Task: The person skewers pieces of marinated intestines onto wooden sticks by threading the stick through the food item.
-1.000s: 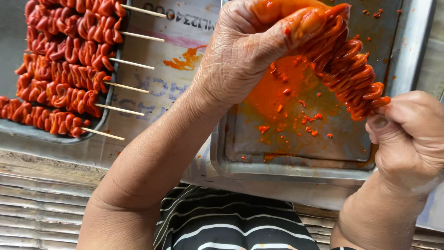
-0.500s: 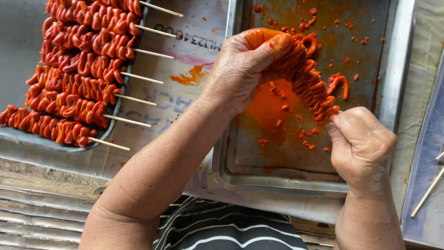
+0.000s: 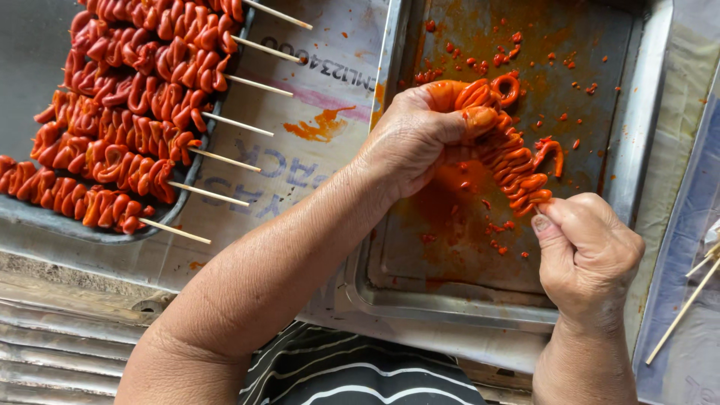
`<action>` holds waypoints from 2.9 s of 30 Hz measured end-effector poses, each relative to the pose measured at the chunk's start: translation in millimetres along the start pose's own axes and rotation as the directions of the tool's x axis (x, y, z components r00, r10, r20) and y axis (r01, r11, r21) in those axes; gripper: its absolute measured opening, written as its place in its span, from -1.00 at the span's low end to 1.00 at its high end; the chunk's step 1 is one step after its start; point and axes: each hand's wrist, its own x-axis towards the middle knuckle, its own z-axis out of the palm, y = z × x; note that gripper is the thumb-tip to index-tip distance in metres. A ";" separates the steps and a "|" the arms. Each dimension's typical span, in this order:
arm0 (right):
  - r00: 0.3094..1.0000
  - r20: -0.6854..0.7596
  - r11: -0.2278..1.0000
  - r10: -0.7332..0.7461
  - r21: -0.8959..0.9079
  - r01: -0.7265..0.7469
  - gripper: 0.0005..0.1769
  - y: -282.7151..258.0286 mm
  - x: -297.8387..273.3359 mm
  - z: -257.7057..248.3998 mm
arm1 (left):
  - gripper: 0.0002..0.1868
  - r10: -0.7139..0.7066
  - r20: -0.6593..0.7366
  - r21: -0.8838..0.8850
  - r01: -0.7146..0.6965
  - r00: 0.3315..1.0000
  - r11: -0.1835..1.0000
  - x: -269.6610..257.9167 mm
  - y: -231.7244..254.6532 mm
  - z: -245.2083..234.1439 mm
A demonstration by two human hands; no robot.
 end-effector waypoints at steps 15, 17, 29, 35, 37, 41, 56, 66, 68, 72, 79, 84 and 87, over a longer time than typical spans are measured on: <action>1.000 -0.008 0.999 -0.027 -0.046 0.026 -0.86 -8.9 -0.9 5.7 | -0.68 0.257 -0.083 0.221 -0.233 0.963 0.947 -2.5 -10.9 11.5; 1.000 -0.005 0.998 -0.011 -0.054 0.011 -0.86 -11.0 -0.1 5.8 | -0.67 0.246 -0.073 0.183 -0.229 0.967 0.956 -1.1 -10.5 13.2; 0.999 -0.038 0.999 -0.021 -0.046 0.019 -0.88 -6.5 -2.8 5.2 | -0.60 0.136 0.005 0.054 -0.136 0.991 0.989 -5.4 -14.8 13.9; 0.998 -0.059 1.000 0.005 0.028 -0.003 -0.90 0.2 -4.4 1.8 | -0.66 0.086 0.040 0.111 -0.090 0.996 0.990 -9.2 -3.0 17.0; 0.996 -0.059 0.990 0.070 0.128 -0.062 -0.92 1.8 -4.1 0.7 | -0.72 0.085 -0.041 0.290 -0.069 0.996 0.955 -9.6 5.6 14.1; 0.981 -0.037 0.918 0.188 0.362 -0.162 -0.95 2.8 -5.8 -2.4 | -0.75 0.329 -0.176 0.579 -0.172 0.928 0.797 -4.0 17.8 9.0; 0.981 -0.016 0.922 0.191 0.346 -0.174 -0.97 -0.3 -5.9 -2.9 | -0.68 0.365 0.266 0.554 -0.452 0.892 0.700 5.7 6.1 -1.0; 0.997 -0.039 0.990 0.071 0.128 -0.066 -0.93 -1.7 -6.0 -3.3 | -0.71 0.418 0.166 0.802 -0.369 0.893 0.471 -10.0 25.2 17.7; 0.998 -0.036 0.995 0.060 0.084 -0.057 -0.92 -3.6 -5.4 -4.0 | -0.74 0.398 0.121 0.819 -0.318 0.909 0.478 -14.8 26.1 21.9; 0.993 -0.033 0.986 0.110 0.130 -0.105 -0.92 -11.5 -1.6 -1.3 | -0.80 0.438 0.116 0.793 -0.349 0.891 0.500 -21.9 29.0 29.2; 0.983 0.004 0.939 0.184 0.295 -0.177 -0.96 -21.0 1.9 6.1 | -0.83 0.524 0.063 0.905 -0.270 0.849 0.330 -19.3 20.0 24.8; 0.959 0.000 0.884 0.285 0.388 -0.262 -0.97 -25.2 3.0 7.9 | -0.76 0.542 0.075 0.649 -0.453 0.837 0.611 -12.2 8.8 18.5; 0.967 -0.033 0.921 0.254 0.314 -0.231 -0.96 -23.0 1.9 6.2 | -0.78 0.402 -0.086 0.763 -0.199 0.912 0.615 -6.7 6.4 12.5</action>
